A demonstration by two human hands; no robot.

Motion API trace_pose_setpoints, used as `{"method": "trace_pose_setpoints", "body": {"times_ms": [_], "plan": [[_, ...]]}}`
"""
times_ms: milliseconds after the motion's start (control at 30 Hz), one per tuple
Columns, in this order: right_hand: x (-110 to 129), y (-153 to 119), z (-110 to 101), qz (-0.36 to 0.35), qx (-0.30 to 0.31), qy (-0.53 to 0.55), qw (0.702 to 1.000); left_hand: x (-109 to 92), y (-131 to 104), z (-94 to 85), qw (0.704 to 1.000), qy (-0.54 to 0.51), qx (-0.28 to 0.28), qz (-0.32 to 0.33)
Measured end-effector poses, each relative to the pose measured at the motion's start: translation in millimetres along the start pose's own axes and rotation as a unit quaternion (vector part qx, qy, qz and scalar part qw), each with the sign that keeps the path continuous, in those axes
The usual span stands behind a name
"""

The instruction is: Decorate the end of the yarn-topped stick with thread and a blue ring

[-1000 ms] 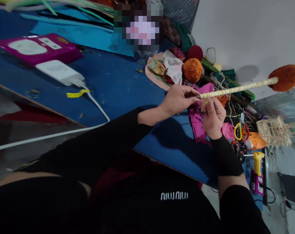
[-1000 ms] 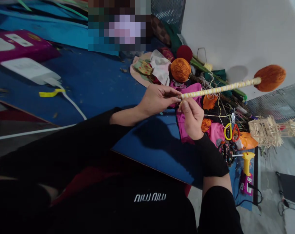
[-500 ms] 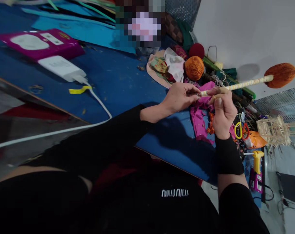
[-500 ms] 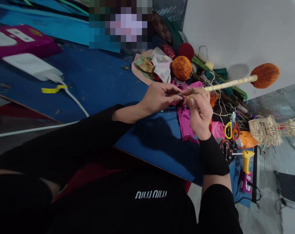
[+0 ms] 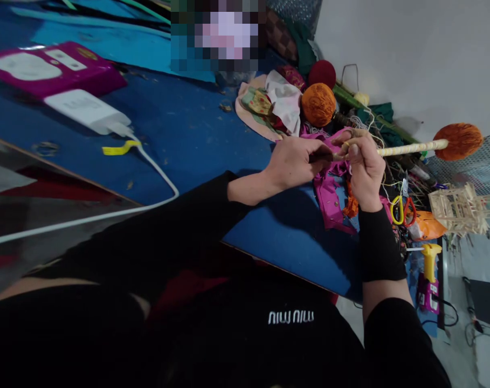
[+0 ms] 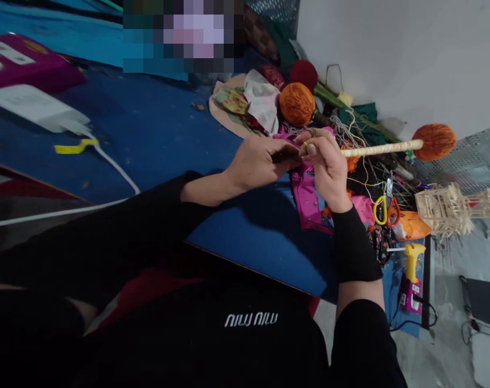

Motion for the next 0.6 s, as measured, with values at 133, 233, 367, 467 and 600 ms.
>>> {"method": "trace_pose_setpoints", "body": {"times_ms": [133, 233, 367, 467, 600], "plan": [[-8.2, 3.3, 2.8, 0.009, 0.011, 0.022, 1.000, -5.3, -3.5, -1.5, 0.995, 0.084, -0.037, 0.038], [-14.0, 3.4, 6.0, 0.017, 0.031, 0.048, 0.998, -6.7, -6.5, -2.1, 0.986, 0.135, -0.074, 0.060], [-15.9, 3.1, 6.7, 0.020, 0.036, 0.053, 0.998, -9.4, -8.7, 0.4, 0.976, 0.169, -0.085, 0.108], [-14.2, 3.2, 6.3, 0.019, 0.032, 0.045, 0.998, -10.8, -9.1, 0.8, 0.973, 0.173, -0.082, 0.132], [-13.2, 3.4, 6.7, 0.020, 0.030, 0.057, 0.998, -12.1, -8.5, 0.8, 0.973, 0.163, -0.075, 0.147]]}}
Point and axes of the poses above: each hand's wrist, its own y-axis towards the middle knuckle, its own z-axis out of the palm, x = y × z, the point moved 7 cm from there along y, towards the middle knuckle, and after that the axes turned 7 degrees about y, right-handed, at the moved point
